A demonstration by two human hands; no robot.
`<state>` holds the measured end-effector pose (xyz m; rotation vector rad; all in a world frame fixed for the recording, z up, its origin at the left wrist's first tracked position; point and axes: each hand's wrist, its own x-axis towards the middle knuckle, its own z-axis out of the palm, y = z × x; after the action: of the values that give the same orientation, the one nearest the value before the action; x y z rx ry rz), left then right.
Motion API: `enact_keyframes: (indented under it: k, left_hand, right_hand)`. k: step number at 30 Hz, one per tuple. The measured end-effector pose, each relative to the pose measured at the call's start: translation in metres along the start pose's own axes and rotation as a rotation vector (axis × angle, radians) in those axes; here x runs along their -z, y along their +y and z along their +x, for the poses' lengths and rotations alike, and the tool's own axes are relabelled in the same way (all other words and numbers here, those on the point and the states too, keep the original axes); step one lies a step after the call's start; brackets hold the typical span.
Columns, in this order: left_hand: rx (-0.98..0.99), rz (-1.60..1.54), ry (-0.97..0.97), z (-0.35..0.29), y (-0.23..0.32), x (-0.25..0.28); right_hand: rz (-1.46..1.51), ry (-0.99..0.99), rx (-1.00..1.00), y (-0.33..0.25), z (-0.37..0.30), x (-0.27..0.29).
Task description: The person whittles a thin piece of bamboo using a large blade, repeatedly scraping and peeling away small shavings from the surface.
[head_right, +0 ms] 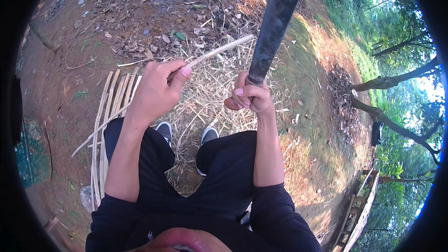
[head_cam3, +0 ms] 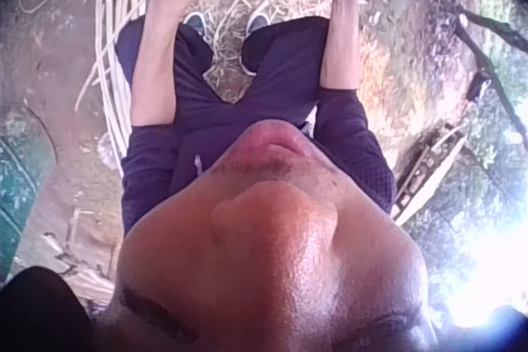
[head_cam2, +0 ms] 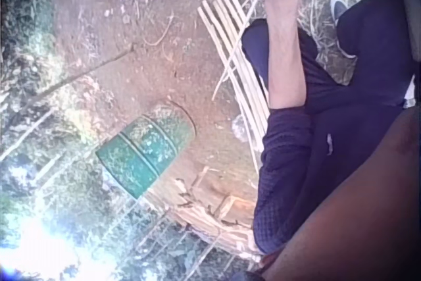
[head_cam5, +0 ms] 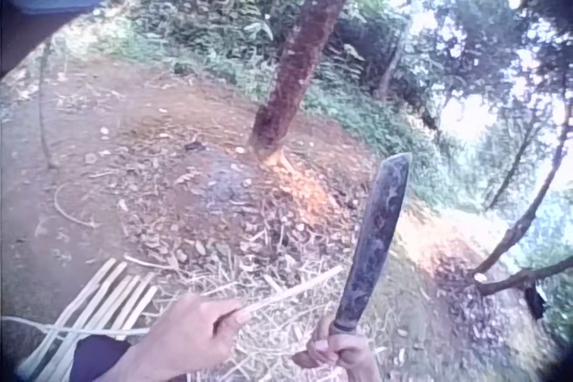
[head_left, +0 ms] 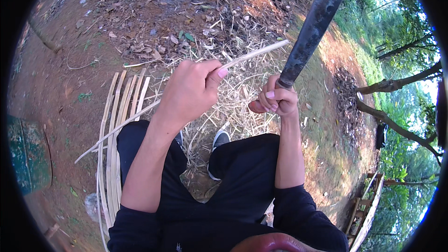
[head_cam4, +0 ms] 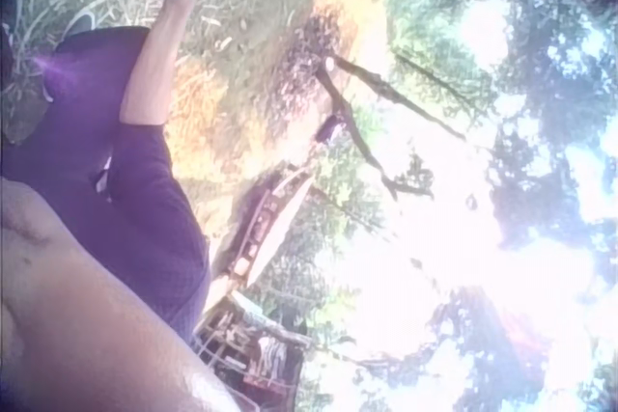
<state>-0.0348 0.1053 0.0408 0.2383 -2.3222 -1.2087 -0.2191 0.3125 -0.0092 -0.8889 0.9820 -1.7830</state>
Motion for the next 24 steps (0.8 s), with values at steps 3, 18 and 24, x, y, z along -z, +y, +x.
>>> enact_keyframes:
  k: [3,18,24]
  left_hand:
    - [0.029,0.01,-0.044,0.0,0.003,0.002]
    - [-0.054,0.004,-0.004,0.0,-0.005,-0.004]
    - [-0.074,0.016,0.032,-0.001,-0.007,0.002]
  right_hand:
    - [-0.04,0.064,-0.047,-0.001,-0.001,-0.006]
    - [-0.032,0.056,-0.238,0.013,0.004,-0.02]
    - [-0.082,0.133,-0.178,0.006,0.005,-0.019]
